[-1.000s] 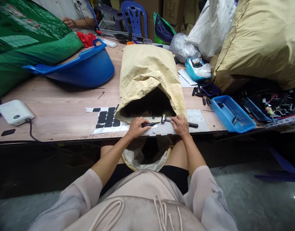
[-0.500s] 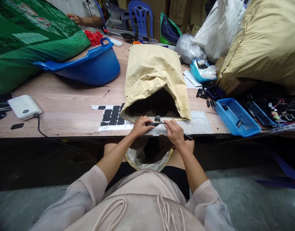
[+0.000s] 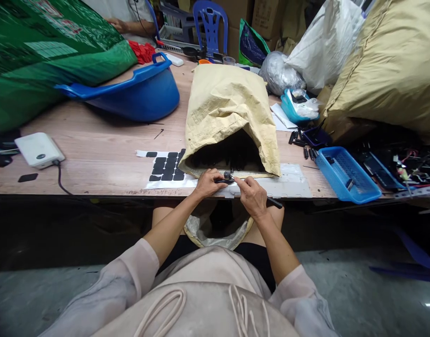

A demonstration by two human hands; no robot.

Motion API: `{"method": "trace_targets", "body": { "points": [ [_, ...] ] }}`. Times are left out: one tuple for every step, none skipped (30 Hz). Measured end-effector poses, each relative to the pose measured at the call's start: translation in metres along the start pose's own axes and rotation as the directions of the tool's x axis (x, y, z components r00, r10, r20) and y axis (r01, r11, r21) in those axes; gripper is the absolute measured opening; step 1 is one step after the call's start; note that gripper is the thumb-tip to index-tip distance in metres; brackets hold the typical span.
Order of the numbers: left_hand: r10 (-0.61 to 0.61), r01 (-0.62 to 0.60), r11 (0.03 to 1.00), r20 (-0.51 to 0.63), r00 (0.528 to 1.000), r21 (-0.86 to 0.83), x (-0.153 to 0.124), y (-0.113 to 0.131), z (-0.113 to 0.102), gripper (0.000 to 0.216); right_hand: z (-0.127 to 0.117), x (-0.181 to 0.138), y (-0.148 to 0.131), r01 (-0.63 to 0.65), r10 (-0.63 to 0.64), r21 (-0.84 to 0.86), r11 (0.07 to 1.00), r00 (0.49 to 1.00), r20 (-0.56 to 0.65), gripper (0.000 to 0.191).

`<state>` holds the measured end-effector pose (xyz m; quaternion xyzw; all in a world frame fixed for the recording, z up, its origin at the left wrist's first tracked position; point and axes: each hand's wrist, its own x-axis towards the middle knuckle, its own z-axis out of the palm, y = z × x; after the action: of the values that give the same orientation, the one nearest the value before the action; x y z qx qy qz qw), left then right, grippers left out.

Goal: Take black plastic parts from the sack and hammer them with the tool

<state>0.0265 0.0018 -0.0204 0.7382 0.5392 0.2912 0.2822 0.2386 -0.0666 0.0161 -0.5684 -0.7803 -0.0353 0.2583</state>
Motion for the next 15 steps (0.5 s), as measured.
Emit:
{"method": "trace_targets", "body": {
  "points": [
    [0.003,-0.003,1.0,-0.001,1.0,-0.006,0.0,0.0,0.0,0.016,-0.001,0.0,0.002,-0.011,0.011,0.008,1.0,1.0,-0.026,0.036],
    [0.007,-0.007,1.0,-0.001,1.0,-0.012,0.0,0.0,0.0,0.016,-0.002,-0.001,0.003,-0.018,0.018,0.017,1.0,0.999,-0.046,0.036],
    [0.008,-0.008,1.0,0.0,1.0,-0.017,0.0,0.0,0.0,0.016,-0.002,-0.003,0.005,-0.02,0.021,0.022,1.0,0.998,-0.057,0.036],
    [0.007,-0.007,1.0,0.001,1.0,-0.019,0.0,-0.001,0.0,0.016,-0.002,-0.004,0.007,-0.018,0.019,0.023,1.0,0.998,-0.056,0.036],
    [0.004,-0.004,1.0,0.002,1.0,-0.019,0.0,-0.001,0.0,0.016,-0.002,-0.006,0.009,-0.012,0.013,0.023,1.0,0.999,-0.046,0.036],
    [0.002,-0.002,1.0,0.002,1.0,-0.019,0.0,-0.001,0.0,0.016,-0.001,-0.008,0.01,-0.008,0.009,0.024,1.0,1.0,-0.03,0.036],
    [0.0,0.0,1.0,0.002,1.0,-0.018,0.0,0.0,0.0,0.016,-0.001,-0.01,0.012,-0.008,0.008,0.028,1.0,1.0,-0.017,0.036],
    [0.001,-0.001,1.0,0.003,1.0,-0.016,0.0,0.0,0.0,0.016,-0.001,-0.01,0.014,-0.011,0.011,0.036,0.999,1.0,-0.01,0.036],
    [0.002,-0.002,1.0,0.003,1.0,-0.015,0.0,0.0,0.0,0.016,-0.001,-0.011,0.016,-0.017,0.017,0.046,0.999,1.0,-0.01,0.036],
    [0.002,-0.002,1.0,0.003,1.0,-0.012,0.0,0.0,-0.001,0.015,-0.002,-0.01,0.019,-0.022,0.023,0.058,0.998,1.0,-0.019,0.036],
    [0.003,-0.003,1.0,0.003,1.0,-0.009,0.0,0.0,-0.001,0.015,-0.003,-0.008,0.023,-0.025,0.027,0.066,0.997,0.999,-0.031,0.036],
    [0.004,-0.004,1.0,0.005,1.0,-0.006,0.0,0.0,-0.001,0.015,-0.003,-0.006,0.028,-0.024,0.027,0.071,0.997,0.999,-0.041,0.036],
    [0.005,-0.005,1.0,0.007,1.0,-0.003,0.0,0.0,-0.001,0.015,-0.004,-0.004,0.034,-0.022,0.025,0.072,0.997,0.999,-0.047,0.036],
    [0.007,-0.007,1.0,0.01,1.0,0.001,0.0,0.001,-0.001,0.015,-0.004,-0.001,0.041,-0.017,0.021,0.07,0.997,0.999,-0.048,0.035],
    [0.009,-0.009,1.0,0.012,1.0,0.005,-0.001,0.001,-0.002,0.015,-0.004,0.001,0.048,-0.011,0.014,0.065,0.998,0.999,-0.045,0.035]
  ]
}}
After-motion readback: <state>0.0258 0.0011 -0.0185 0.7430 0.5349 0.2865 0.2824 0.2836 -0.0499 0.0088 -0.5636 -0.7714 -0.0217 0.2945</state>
